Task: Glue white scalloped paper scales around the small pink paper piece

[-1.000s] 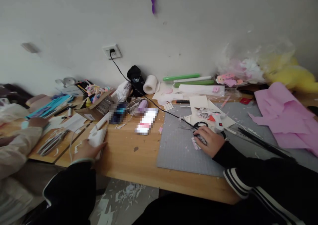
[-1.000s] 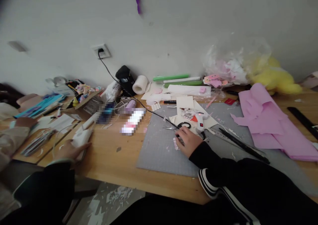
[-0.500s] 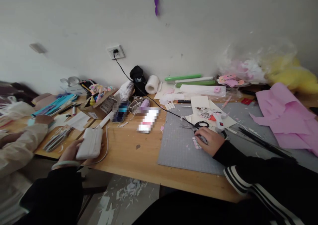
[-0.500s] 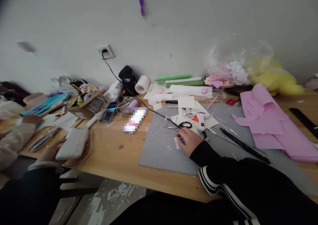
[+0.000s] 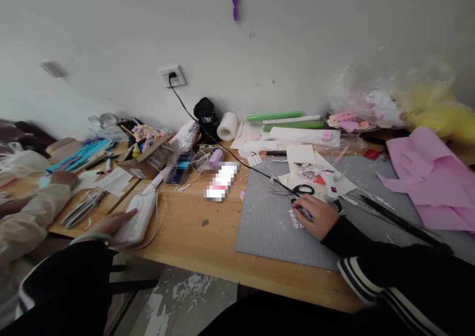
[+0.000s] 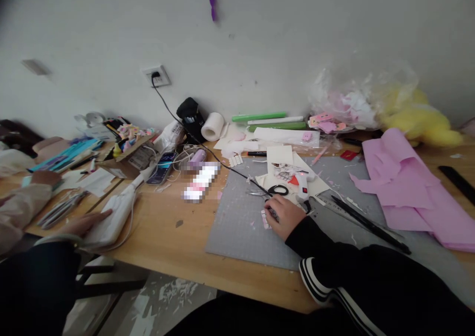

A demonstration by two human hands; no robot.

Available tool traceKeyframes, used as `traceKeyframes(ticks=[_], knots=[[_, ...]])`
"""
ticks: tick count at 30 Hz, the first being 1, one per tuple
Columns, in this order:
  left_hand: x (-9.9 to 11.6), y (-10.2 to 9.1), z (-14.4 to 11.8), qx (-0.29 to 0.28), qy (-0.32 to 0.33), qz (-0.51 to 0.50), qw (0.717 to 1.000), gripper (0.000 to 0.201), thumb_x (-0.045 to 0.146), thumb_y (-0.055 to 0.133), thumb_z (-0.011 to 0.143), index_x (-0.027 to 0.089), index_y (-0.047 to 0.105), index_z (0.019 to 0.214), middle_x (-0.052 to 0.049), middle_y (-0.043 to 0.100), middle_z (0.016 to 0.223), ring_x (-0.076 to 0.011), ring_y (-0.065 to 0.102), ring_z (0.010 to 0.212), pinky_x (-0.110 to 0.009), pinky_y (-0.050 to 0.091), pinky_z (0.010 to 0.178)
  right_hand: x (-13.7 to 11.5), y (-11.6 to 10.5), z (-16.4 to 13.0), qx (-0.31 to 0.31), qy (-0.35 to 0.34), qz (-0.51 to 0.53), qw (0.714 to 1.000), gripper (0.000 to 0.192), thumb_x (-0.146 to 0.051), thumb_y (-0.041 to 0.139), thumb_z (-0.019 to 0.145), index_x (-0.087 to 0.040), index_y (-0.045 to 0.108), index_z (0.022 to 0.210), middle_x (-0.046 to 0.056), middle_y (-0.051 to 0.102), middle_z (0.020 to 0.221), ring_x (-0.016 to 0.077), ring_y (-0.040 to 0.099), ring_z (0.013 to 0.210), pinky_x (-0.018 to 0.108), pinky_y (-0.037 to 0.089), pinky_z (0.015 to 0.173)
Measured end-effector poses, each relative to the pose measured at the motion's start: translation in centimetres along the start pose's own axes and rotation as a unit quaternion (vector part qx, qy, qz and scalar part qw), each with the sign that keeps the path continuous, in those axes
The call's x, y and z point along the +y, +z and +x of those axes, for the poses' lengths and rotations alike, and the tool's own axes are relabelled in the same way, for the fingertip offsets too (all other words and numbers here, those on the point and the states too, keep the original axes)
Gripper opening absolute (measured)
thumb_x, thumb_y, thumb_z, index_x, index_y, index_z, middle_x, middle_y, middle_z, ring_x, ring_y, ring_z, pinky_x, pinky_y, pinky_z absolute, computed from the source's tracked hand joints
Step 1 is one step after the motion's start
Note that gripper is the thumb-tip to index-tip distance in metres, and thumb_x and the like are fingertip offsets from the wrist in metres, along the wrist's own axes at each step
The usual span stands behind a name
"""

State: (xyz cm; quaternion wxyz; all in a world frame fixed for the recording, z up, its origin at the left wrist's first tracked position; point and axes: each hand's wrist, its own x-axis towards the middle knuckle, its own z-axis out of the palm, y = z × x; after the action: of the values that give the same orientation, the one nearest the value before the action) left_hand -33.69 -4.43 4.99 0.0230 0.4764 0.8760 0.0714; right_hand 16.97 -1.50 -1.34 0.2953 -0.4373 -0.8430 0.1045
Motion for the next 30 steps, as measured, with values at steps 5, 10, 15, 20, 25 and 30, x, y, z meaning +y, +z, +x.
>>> traceKeyframes(ticks=[5,10,15,20,25,30], knots=[[0.7,-0.8,0.7,-0.094,-0.018,-0.001,0.995,0.02,0.027,0.05,0.084,0.011,0.057,0.094,-0.005,0.062,0.092,-0.0149,0.061,0.076,-0.031,0.051,0.064,0.0,-0.1,0.1,-0.007,-0.001,0.003,1.0,0.014,-0.017,0.041,0.079,-0.017,0.055,0.078,0.008,0.06,0.078,0.0171,0.058,0.073,0.03,0.047,0.067],[2.1,-0.6,2.0,-0.098,0.043,0.013,0.994,0.027,0.02,0.052,0.082,0.013,0.052,0.108,-0.007,0.057,0.109,-0.0204,0.057,0.092,-0.039,0.048,0.077,0.1,-0.1,0.1,0.002,0.007,0.001,1.0,0.016,-0.017,0.039,0.08,-0.017,0.055,0.079,0.007,0.059,0.078,0.0174,0.058,0.074,0.031,0.047,0.067],[2.8,0.6,3.5,-0.08,0.08,0.04,0.993,0.022,0.024,0.051,0.083,0.013,0.055,0.102,-0.007,0.057,0.106,-0.0212,0.055,0.096,-0.041,0.046,0.08,-2.2,-0.3,-0.2,0.024,0.007,-0.01,1.0,0.017,-0.016,0.038,0.08,-0.017,0.055,0.081,0.008,0.058,0.083,0.0178,0.057,0.076,0.031,0.046,0.068],[2.7,1.1,3.8,-0.061,0.093,0.054,0.992,0.023,0.027,0.05,0.084,0.013,0.055,0.101,-0.007,0.057,0.105,-0.0204,0.056,0.093,-0.04,0.046,0.078,-8.7,0.4,0.2,-0.003,-0.008,0.023,1.0,0.015,-0.016,0.042,0.075,-0.019,0.056,0.077,0.005,0.059,0.083,0.016,0.055,0.069,0.028,0.04,0.06],[3.0,1.7,4.3,-0.042,0.076,0.073,0.994,0.022,0.029,0.049,0.084,0.013,0.056,0.098,-0.006,0.059,0.099,-0.0187,0.058,0.088,-0.038,0.047,0.075,-14.3,2.3,2.7,-0.066,-0.032,0.055,0.996,0.007,-0.024,0.05,0.07,-0.019,0.055,0.072,0.002,0.058,0.08,0.0155,0.053,0.066,0.027,0.033,0.052],[3.4,1.3,4.2,-0.019,0.051,0.073,0.996,0.021,0.031,0.048,0.084,0.012,0.057,0.088,-0.004,0.06,0.089,-0.0163,0.058,0.08,-0.035,0.047,0.07,-17.0,4.7,5.8,-0.118,-0.07,0.101,0.985,0.016,-0.033,0.052,0.071,-0.018,0.056,0.076,0.004,0.057,0.083,0.0167,0.053,0.07,0.026,0.036,0.055]])
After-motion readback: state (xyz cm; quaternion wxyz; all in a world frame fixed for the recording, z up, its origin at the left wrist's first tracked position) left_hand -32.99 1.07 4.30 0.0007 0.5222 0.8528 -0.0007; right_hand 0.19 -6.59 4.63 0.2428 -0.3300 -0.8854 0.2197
